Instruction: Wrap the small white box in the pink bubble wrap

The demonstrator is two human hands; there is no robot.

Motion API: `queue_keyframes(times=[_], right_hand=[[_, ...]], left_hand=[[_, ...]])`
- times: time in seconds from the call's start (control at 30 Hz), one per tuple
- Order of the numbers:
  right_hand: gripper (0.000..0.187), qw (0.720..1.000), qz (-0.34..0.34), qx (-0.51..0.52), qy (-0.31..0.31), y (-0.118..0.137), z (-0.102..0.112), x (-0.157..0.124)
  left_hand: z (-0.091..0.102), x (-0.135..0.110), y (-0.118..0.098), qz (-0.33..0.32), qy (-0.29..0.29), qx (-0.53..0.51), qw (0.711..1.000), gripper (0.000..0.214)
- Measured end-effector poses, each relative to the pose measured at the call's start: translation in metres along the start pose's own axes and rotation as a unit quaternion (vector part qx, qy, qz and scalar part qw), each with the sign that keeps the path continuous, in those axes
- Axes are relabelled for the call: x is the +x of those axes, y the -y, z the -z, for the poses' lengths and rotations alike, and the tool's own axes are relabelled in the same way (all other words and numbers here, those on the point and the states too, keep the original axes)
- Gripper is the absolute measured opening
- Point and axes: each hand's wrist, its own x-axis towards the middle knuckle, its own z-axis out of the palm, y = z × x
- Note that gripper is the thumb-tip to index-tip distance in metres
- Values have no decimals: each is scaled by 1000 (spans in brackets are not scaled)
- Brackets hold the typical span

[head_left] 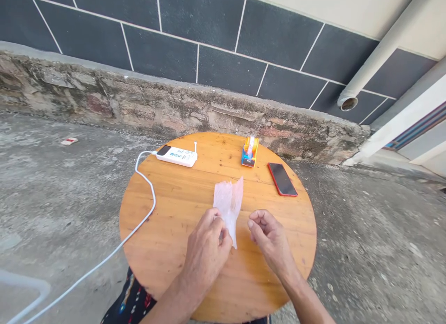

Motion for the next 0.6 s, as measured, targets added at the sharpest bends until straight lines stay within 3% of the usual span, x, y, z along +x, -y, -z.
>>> queue_keyframes(times=[0.1, 0.27, 0.43, 0.6], right_hand=[[19, 991, 51, -121, 32, -1, 8, 8], [33, 944, 141, -285, 87, 2, 4, 27], [23, 920, 178, -335, 97, 3, -2, 37], [24, 904, 205, -355, 119, 8, -6, 42]], left_hand=[[1, 0, 1, -13, 7, 16, 1000, 16], [2, 2, 1, -49, 1, 16, 999, 18], [1, 2, 3, -57, -3, 7, 998, 19], [-1, 3, 4, -58, -9, -4, 998, 19]])
